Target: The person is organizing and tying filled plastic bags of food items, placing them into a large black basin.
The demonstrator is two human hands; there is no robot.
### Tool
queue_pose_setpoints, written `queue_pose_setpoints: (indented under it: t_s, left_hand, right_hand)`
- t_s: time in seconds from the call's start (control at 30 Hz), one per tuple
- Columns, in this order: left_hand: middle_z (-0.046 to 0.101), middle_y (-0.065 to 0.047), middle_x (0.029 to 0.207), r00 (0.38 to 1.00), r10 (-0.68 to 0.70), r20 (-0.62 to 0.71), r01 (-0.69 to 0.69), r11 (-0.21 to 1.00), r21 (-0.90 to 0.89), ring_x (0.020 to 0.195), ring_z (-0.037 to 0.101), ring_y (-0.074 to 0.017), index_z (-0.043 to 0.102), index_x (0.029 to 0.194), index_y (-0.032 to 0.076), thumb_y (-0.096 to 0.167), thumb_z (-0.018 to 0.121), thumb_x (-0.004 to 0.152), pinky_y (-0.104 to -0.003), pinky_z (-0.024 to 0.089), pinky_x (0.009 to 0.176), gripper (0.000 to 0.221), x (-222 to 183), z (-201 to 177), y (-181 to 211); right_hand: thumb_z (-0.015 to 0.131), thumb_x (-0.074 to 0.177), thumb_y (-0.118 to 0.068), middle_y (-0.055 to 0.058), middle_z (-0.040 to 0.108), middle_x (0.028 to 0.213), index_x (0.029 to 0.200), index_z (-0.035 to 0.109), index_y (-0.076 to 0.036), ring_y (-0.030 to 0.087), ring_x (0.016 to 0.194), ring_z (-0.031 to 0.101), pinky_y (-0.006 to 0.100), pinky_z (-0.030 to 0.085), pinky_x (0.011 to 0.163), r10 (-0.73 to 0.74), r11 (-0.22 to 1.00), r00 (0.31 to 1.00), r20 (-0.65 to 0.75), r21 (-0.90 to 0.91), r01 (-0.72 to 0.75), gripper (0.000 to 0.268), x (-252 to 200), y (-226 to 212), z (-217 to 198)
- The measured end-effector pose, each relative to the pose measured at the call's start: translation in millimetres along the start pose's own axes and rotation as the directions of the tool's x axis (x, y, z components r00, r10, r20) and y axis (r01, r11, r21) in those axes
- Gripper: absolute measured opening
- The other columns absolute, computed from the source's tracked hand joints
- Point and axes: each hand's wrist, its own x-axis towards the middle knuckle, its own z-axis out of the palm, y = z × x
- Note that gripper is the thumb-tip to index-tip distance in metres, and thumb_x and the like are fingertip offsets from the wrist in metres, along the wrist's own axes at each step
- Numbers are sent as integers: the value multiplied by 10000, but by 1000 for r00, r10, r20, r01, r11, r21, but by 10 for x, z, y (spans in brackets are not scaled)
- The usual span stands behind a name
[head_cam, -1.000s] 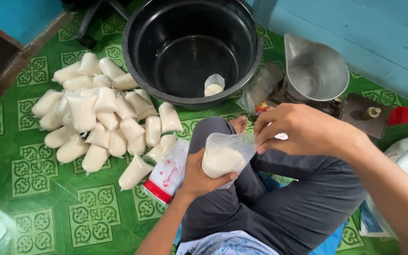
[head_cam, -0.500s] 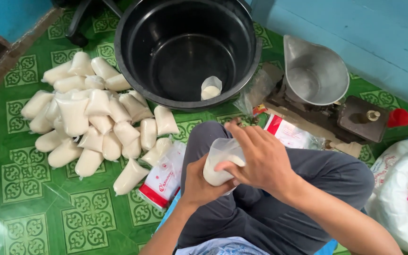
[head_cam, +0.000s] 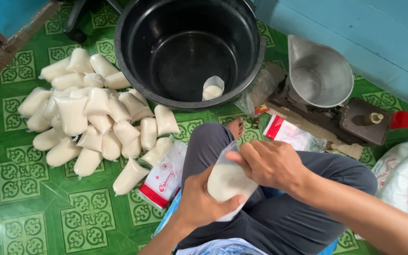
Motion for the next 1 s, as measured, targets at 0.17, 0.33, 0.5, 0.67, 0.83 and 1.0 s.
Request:
queue_pose_setpoints:
  t_s: [0.17,0.33,0.5,0.67,0.83,1.0]
  left_hand:
    - [777,-60,780,994,110,-1,-108,986,130,613,758,-198,692,1013,85,329,810,643,-283,590,547,458,-111,-42,98]
    - [758,-43,747,980,195,-26,-187,964,190,569,737,-204,685,1030,86,384,794,661,-291,573,510,487,-203,-38,205]
    - [760,-94,813,975,222,18,-221,958,180,623,749,-203,660,1074,29,366,798,673,-288,592,552,541,-276,-64,190]
    - [754,-88,820,976,213,53,-217,972,94,634,733,-181,658,1078,32,328,790,692,-278,586,578,504,-241,-75,254]
    - [756,-48,754,965,258,-55,-252,962,104,567,723,-162,702,985,62,241,832,629,-263,578,522,419,-59,59,136]
    - [770,-79,802,930,223,-291,-211,975,71,636,728,-138,708,977,14,177,866,593,-244,570,578,446,170,238,-166]
  right_hand:
    - [701,924,-244,-6,457,588,678,453,-127,149,435,465,299,387,410,-149,987,989,4,64,148,368,52,38,-228]
    - [690,939,-304,-21,368,574,634,410,-165,132,437,377,281,367,408,-322,946,947,7,54,321,437,90,129,-427]
    - [683,942,-324,-44,357,567,630,426,-176,110,438,375,275,359,375,-443,895,894,65,98,436,430,104,262,-576]
    - [701,934,-330,-38,351,565,610,423,-171,116,433,366,279,338,391,-414,908,908,57,92,408,455,199,226,-673]
    - [750,878,-299,-12,456,567,638,469,-127,165,433,440,310,398,428,-157,971,982,110,200,133,408,254,113,-631]
    - [350,877,-676,171,636,1260,1175,572,16,281,1103,686,360,553,898,315,763,941,122,558,-328,786,102,104,-512]
